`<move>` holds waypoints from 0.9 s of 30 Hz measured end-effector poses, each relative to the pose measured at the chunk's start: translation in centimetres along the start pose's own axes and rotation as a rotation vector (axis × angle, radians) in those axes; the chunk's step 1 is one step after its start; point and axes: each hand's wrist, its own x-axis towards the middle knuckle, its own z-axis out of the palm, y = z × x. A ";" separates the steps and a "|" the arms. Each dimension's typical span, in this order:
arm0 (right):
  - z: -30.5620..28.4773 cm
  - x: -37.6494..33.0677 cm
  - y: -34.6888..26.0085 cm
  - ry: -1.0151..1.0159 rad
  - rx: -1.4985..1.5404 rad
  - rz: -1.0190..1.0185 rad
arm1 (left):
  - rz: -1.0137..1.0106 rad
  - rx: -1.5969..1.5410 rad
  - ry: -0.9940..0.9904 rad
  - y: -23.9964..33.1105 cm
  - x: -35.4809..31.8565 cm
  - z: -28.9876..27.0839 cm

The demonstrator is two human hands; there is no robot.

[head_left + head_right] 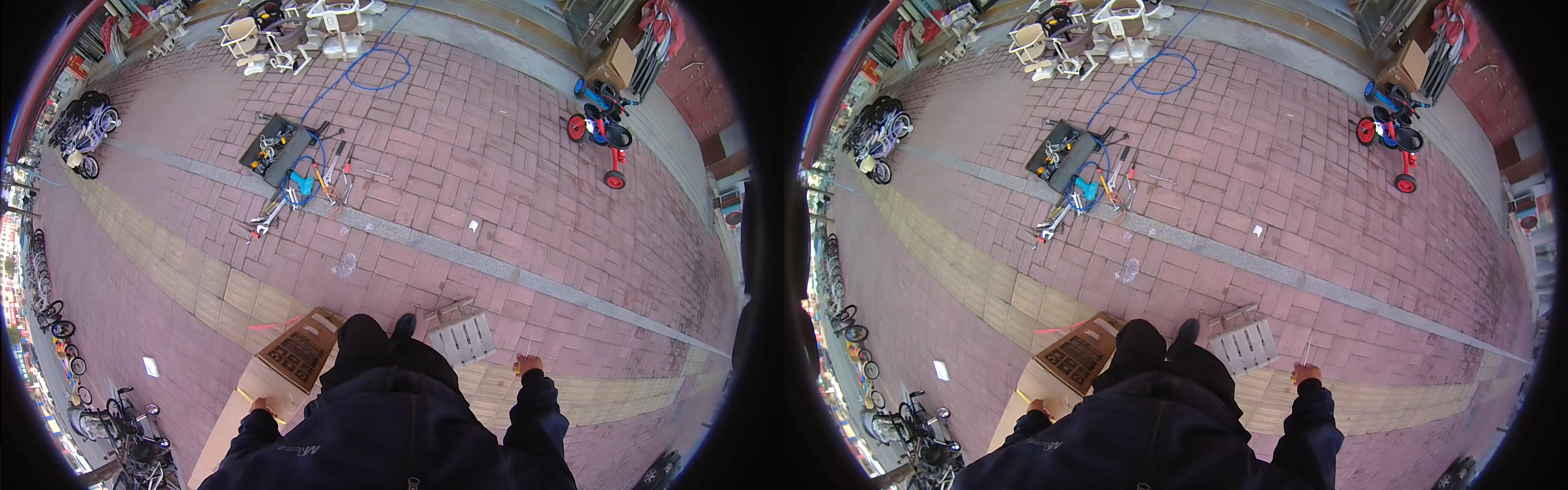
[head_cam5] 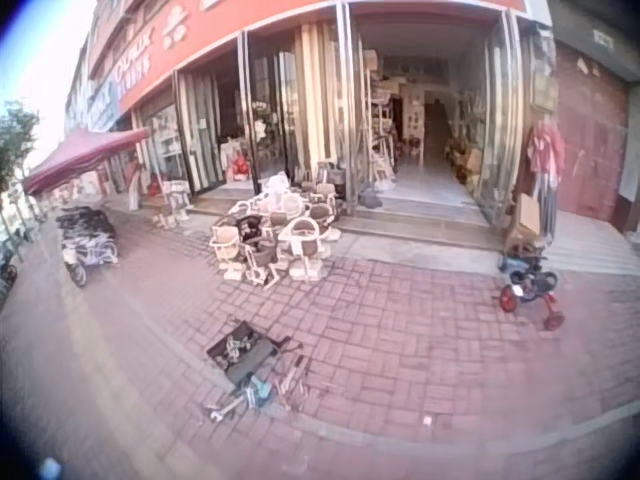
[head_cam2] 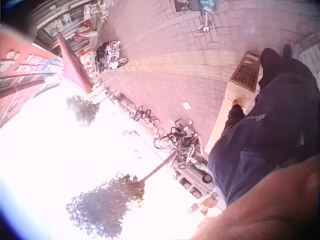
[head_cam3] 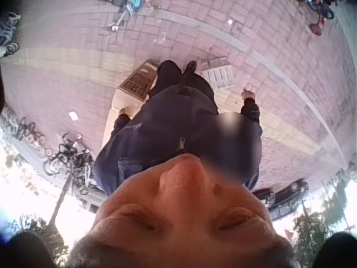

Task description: The person assembles a bicycle by attaching the handlebar and adjusting components, then moves the bike and unpacks a second bicycle from a cardboard box using a box cutter and pliers.

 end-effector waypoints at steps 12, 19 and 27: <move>-18.4 14.3 -16.2 -0.236 0.829 0.334 | 0.167 0.810 0.008 6.7 -7.7 4.4; -25.1 25.5 -15.9 -0.515 0.333 0.435 | -0.037 0.630 0.297 5.2 -11.8 8.9; -40.4 49.4 -27.5 -0.290 0.278 -0.017 | -0.129 0.473 0.336 8.2 -14.8 18.9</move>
